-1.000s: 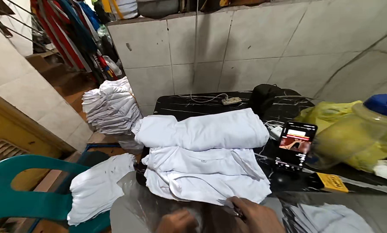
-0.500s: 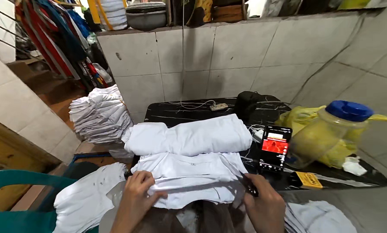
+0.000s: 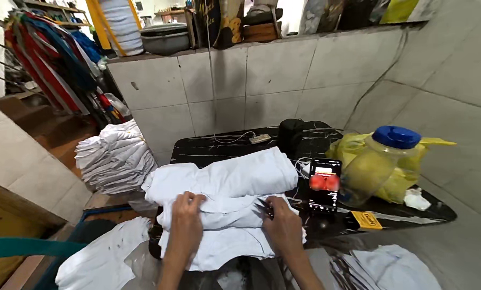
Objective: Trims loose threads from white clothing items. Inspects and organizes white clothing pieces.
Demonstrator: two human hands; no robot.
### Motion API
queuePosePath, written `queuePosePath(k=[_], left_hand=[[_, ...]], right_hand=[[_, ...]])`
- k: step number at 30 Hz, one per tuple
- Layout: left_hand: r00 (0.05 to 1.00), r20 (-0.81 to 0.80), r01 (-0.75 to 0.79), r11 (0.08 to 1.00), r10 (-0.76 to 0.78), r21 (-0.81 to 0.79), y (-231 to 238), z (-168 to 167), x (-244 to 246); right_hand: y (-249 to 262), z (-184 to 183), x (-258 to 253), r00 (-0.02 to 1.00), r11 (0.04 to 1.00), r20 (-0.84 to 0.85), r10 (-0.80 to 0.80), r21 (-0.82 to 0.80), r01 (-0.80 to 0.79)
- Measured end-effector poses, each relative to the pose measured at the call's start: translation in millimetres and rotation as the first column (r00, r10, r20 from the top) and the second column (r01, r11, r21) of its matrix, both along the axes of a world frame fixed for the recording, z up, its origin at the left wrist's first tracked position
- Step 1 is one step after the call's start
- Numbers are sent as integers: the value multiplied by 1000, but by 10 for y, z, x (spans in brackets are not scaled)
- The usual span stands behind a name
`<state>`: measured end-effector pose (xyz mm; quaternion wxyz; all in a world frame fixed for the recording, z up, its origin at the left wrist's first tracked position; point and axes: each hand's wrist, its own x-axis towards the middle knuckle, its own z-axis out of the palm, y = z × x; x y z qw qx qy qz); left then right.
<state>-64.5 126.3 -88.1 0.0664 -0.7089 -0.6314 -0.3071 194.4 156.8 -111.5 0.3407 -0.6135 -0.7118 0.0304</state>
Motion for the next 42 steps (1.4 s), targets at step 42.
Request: queuePosePath(k=[42], left_hand=[[845,169,535,814,-508,-226,400,-64,353]], right_hand=[[64,-296,-84,820,922,-543,180,-198,-333]])
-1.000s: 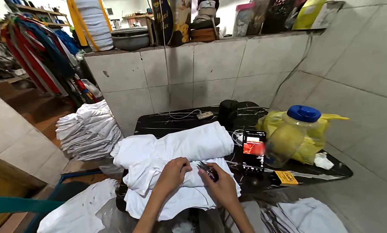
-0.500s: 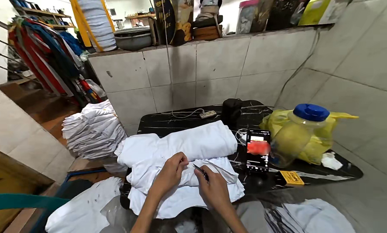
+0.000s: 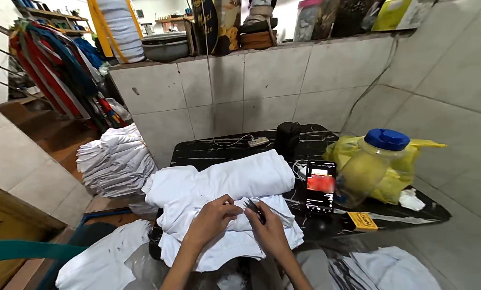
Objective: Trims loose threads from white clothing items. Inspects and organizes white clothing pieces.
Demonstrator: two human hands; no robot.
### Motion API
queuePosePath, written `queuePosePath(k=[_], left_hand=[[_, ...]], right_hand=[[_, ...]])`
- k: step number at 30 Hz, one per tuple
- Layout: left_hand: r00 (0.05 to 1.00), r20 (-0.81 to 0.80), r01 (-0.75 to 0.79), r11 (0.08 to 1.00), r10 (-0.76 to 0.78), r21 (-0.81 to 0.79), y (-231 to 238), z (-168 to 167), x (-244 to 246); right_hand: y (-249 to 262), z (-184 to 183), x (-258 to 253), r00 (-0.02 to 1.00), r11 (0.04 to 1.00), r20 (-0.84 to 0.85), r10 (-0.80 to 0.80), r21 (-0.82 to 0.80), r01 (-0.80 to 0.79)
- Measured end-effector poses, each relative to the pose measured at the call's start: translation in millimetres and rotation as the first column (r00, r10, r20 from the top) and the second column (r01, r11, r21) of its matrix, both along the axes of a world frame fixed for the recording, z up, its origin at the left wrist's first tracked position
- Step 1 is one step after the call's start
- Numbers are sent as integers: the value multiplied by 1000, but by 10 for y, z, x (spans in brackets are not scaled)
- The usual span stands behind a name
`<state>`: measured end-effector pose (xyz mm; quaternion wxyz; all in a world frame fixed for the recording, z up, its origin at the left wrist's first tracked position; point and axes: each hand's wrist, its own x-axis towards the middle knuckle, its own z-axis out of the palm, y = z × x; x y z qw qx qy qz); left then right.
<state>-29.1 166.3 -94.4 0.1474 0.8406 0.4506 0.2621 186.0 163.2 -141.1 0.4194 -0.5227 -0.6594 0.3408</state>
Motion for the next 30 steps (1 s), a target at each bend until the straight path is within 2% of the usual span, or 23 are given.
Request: queuePosePath(k=[4,9,12,15,19,30], left_hand=[[1000,12,11,996,-12,93,92,-63,22],[985,170,53,994,-36,-100,127,-38,-62],[988,96,131,983,-119,-128,110,5,-99],[992,-50,109,981,-118,-163,79,81,-28],[986,-81,141,989,-144,-36,127,-17,11],[984,112,151,979,-136,-139,122,-66,-134]], right_hand=[[4,-16,22,1000,1000,16,22,-13,-22],[-17,-7,83,999,999,23,43,-8,-42],[-6,-4,85,999,999,17,45,3,-45],[-10,11,46,998,999,39,41,-14,-41],[-23,29,46,997,998,59,41,-50,-38],[-57,74,96,992,996,100,83,-50,-79]])
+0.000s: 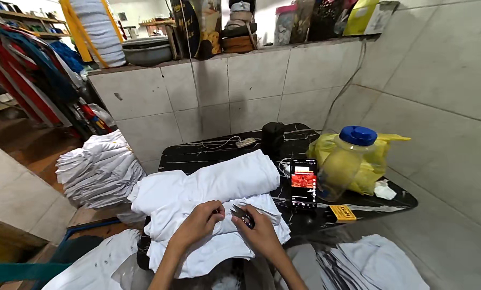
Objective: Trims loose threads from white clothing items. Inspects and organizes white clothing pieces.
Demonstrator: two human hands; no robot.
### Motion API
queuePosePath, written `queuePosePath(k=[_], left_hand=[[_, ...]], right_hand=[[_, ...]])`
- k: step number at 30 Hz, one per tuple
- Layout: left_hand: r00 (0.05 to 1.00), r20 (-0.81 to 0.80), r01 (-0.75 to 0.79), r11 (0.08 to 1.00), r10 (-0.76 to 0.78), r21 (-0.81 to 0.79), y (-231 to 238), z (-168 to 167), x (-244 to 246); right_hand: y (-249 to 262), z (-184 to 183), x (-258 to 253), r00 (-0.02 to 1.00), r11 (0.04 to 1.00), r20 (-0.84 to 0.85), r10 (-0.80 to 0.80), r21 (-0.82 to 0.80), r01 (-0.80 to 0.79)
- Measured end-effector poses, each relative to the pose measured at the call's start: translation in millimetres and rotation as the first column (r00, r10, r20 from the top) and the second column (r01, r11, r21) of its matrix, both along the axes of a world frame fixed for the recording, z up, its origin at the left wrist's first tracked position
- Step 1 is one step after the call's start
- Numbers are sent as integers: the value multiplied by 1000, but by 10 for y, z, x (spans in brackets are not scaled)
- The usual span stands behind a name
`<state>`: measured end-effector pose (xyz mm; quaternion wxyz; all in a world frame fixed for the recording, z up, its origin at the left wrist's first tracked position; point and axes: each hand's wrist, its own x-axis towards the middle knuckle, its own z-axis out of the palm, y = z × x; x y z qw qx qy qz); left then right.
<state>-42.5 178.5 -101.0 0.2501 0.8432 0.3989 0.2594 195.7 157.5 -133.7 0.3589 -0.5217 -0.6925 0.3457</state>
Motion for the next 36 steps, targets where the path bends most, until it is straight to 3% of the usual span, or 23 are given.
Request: queuePosePath(k=[6,12,18,20,23,25,28,30,33,36], left_hand=[[990,127,-52,992,66,-112,-25,-34,-79],[989,121,-75,993,85,-90,-70,7,-36],[996,38,-83,996,84,-31,-110,104,-22],[995,24,-98,995,98,6,-123,114,-6],[982,40,-187,963,183,193,-251,122,72],[991,-28,-122,973,130,195,-481,145,172],[973,-203,110,994,-107,8,-823,65,333],[972,-181,149,989,-149,-13,-894,-39,309],[994,24,-110,983,107,150,-869,-122,70],[911,154,-409,882,382,234,-741,-105,-187]], right_hand=[[-41,72,5,997,999,60,43,-8,-42],[-133,257,-77,973,996,215,81,15,-87],[-174,286,-243,964,992,238,120,-5,-122],[-185,230,-288,972,994,225,63,72,-81],[-158,177,-293,978,990,196,-65,139,38],[-103,148,-252,973,979,170,-153,157,127],[8,55,-167,966,971,156,-207,152,184],[30,32,-144,966,972,161,-203,150,180],[18,10,-142,964,969,170,-206,177,175],[4,8,-154,961,966,178,-210,190,176]])
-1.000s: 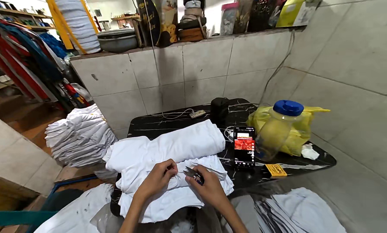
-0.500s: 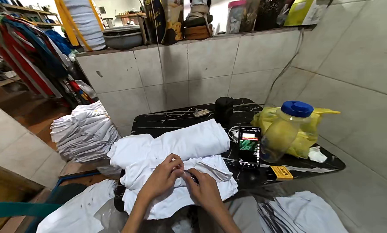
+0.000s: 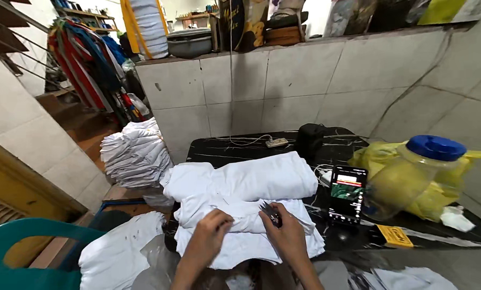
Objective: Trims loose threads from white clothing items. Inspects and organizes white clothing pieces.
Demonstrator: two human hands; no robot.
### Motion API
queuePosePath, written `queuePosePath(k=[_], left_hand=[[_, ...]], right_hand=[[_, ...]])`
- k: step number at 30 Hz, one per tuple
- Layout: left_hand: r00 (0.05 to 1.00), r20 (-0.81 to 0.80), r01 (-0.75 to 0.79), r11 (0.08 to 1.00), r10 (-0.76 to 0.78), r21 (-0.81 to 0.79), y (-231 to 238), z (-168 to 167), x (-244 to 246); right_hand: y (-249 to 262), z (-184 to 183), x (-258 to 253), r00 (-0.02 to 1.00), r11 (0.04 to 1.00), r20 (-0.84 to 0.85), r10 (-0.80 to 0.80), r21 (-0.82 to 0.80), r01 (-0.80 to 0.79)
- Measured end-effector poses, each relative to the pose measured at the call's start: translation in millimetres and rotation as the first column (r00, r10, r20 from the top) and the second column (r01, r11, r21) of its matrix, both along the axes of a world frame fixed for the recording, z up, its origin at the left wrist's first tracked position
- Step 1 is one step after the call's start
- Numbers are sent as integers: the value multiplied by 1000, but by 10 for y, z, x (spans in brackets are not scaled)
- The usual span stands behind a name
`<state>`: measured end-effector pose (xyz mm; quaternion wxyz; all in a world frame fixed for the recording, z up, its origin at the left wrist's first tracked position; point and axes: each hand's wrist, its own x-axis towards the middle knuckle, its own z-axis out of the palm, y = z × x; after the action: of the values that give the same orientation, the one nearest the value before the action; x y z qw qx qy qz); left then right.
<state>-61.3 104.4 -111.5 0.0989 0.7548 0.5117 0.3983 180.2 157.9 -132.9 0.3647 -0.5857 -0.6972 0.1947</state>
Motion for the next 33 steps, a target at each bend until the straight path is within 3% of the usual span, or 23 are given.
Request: queuePosePath(k=[2,7,11,15,19,22,25,27,29,31,33], left_hand=[[994,7,-106,994,107,-28,82,-28,-116],[986,-2,-163,982,164,-94,170,-88,-148],[985,-133,-107,993,112,42,58,-101,184],[961,-275,27,991,10,129,31,-301,474],[952,-294,-29,985,80,171,106,-387,524],[943,-308,-76,981,129,176,124,-425,578],[941,-301,-104,980,153,170,119,-478,580],[945,-288,-110,981,154,162,94,-489,576],[949,-275,-119,982,156,147,62,-499,574],[955,-251,-126,982,158,142,33,-524,568],[962,-224,-130,983,157,134,-1,-542,565]], right_hand=[[-1,-14,3,1000,1000,-1,-1,-11,1],[-80,19,87,997,994,5,79,-80,-79],[-327,92,221,979,978,102,178,-126,-165],[-611,203,200,966,986,255,38,-164,5],[-767,507,292,915,895,399,51,-424,135],[-764,396,398,967,923,246,71,-385,31],[-671,83,456,985,997,-174,-25,-72,12],[-587,-49,420,820,999,-573,-9,-41,-17],[-568,-59,370,512,975,-853,-102,-188,-120],[-569,-52,348,281,925,-932,-228,-297,-236],[-576,-61,339,191,899,-943,-274,-322,-297]])
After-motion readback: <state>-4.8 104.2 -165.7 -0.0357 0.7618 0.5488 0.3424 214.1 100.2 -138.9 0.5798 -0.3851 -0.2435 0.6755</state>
